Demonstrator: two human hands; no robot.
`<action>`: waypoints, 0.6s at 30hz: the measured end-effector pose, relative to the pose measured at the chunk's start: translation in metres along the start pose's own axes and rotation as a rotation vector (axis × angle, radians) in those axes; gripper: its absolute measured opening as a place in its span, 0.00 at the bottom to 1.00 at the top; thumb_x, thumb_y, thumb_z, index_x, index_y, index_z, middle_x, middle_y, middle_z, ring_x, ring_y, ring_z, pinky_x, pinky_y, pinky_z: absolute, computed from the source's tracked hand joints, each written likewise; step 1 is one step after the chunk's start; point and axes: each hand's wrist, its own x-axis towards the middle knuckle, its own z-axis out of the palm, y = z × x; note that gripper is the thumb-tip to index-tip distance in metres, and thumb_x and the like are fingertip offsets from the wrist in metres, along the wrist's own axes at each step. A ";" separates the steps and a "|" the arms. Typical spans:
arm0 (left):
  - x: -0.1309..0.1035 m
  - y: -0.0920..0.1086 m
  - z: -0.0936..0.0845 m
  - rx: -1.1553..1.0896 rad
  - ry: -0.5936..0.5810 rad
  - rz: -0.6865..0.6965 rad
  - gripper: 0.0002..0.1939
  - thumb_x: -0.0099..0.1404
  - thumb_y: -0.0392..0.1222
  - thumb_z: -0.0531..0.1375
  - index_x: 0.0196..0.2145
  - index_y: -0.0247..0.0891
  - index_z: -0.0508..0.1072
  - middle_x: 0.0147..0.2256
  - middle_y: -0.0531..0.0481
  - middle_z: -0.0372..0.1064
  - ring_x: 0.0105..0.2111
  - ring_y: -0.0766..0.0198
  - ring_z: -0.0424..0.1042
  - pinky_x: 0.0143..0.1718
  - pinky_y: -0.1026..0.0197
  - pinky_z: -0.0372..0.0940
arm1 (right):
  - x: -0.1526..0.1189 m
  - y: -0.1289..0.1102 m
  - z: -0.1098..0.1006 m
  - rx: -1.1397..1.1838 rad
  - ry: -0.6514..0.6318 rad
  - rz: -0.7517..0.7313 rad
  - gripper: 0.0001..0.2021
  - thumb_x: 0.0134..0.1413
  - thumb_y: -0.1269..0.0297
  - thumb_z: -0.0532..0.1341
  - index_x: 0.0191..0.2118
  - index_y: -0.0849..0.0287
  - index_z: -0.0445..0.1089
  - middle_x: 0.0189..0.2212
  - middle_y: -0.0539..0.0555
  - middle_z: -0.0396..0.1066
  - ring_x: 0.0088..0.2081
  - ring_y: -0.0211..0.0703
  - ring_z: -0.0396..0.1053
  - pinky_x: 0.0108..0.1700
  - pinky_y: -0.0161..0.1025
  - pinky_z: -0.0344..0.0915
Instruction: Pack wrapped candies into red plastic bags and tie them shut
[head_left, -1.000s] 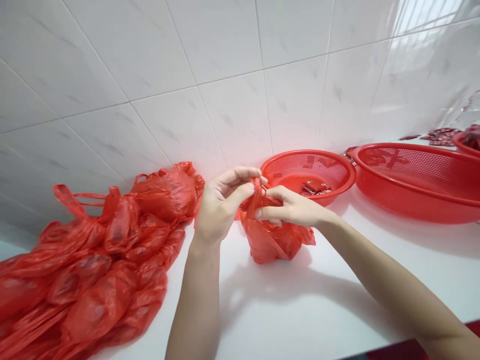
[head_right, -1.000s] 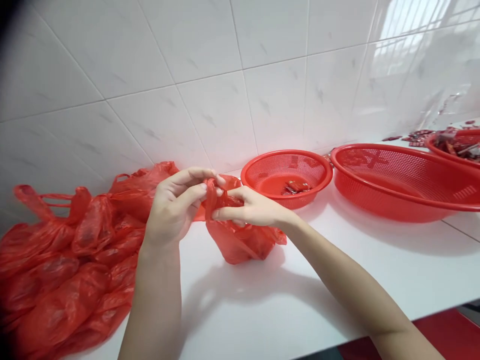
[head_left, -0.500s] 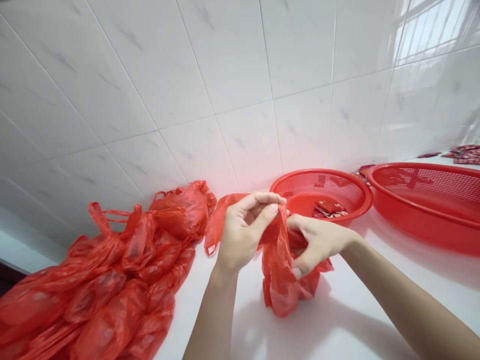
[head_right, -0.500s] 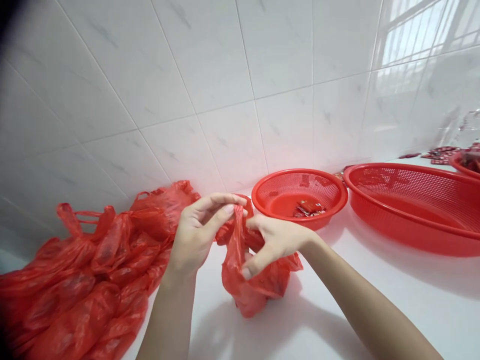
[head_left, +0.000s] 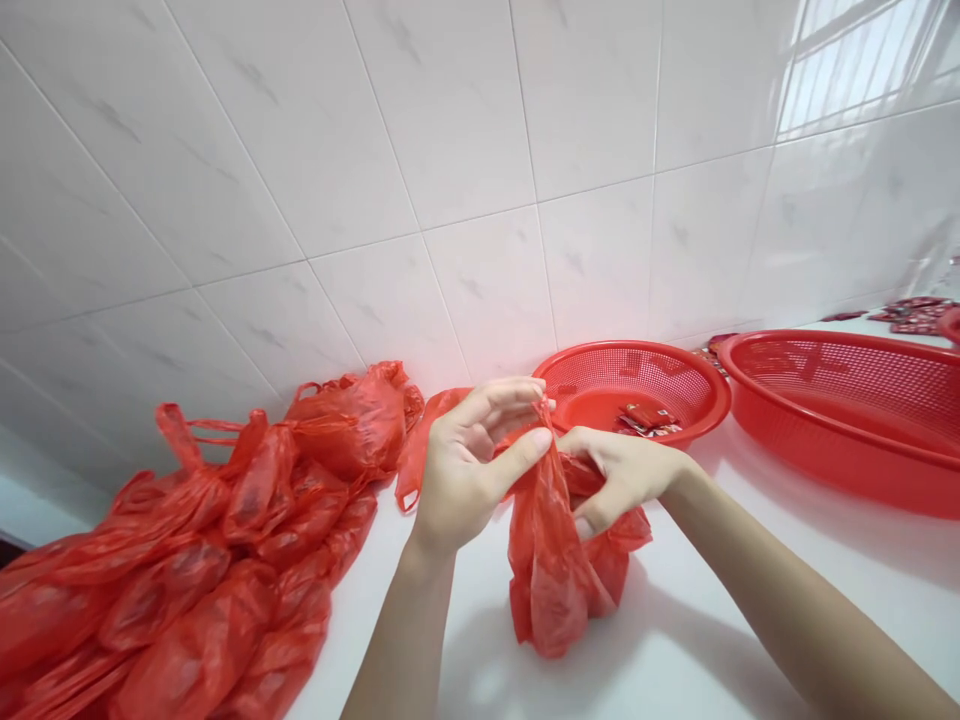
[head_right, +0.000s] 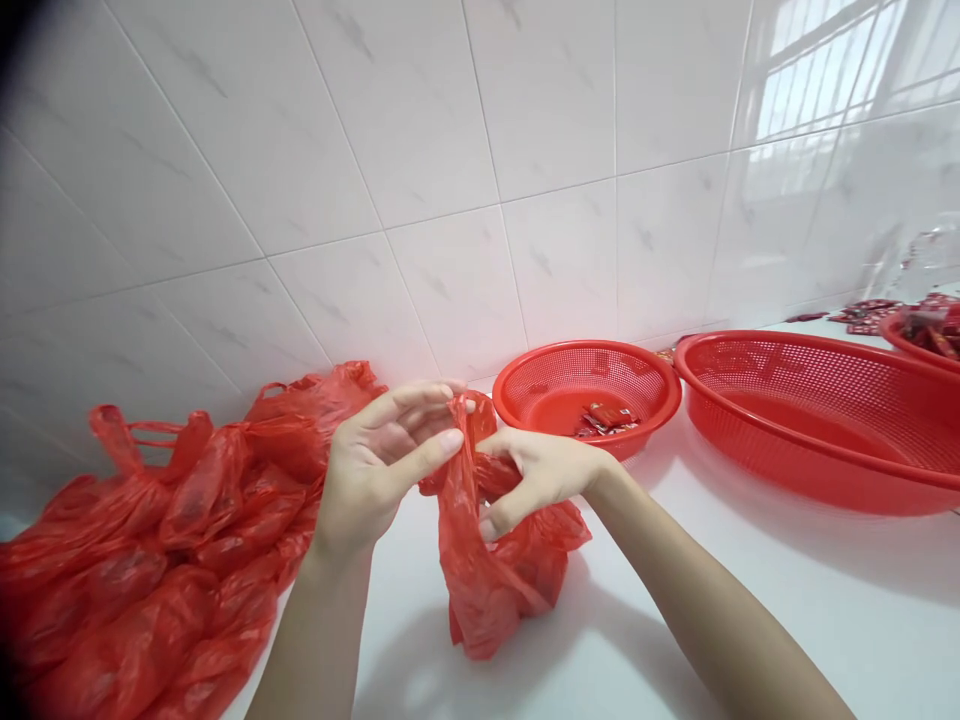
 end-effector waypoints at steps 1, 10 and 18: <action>0.000 -0.001 0.000 0.002 0.027 0.012 0.13 0.56 0.36 0.71 0.40 0.39 0.79 0.47 0.45 0.78 0.46 0.57 0.79 0.51 0.55 0.75 | 0.000 0.000 -0.001 0.002 0.000 -0.013 0.09 0.47 0.68 0.72 0.33 0.62 0.72 0.26 0.45 0.68 0.28 0.33 0.64 0.34 0.32 0.65; 0.004 -0.005 -0.001 0.027 0.073 0.056 0.11 0.57 0.37 0.71 0.39 0.39 0.79 0.46 0.47 0.79 0.46 0.57 0.79 0.53 0.55 0.73 | -0.001 0.011 -0.011 0.020 0.040 0.004 0.19 0.41 0.53 0.76 0.30 0.61 0.71 0.25 0.46 0.67 0.29 0.36 0.66 0.33 0.35 0.68; 0.002 -0.002 -0.004 0.122 -0.077 0.102 0.13 0.62 0.42 0.68 0.45 0.40 0.79 0.51 0.44 0.77 0.51 0.53 0.77 0.53 0.54 0.73 | 0.008 -0.003 0.011 -0.233 0.313 0.093 0.23 0.54 0.51 0.69 0.21 0.57 0.60 0.18 0.41 0.52 0.20 0.30 0.51 0.21 0.31 0.54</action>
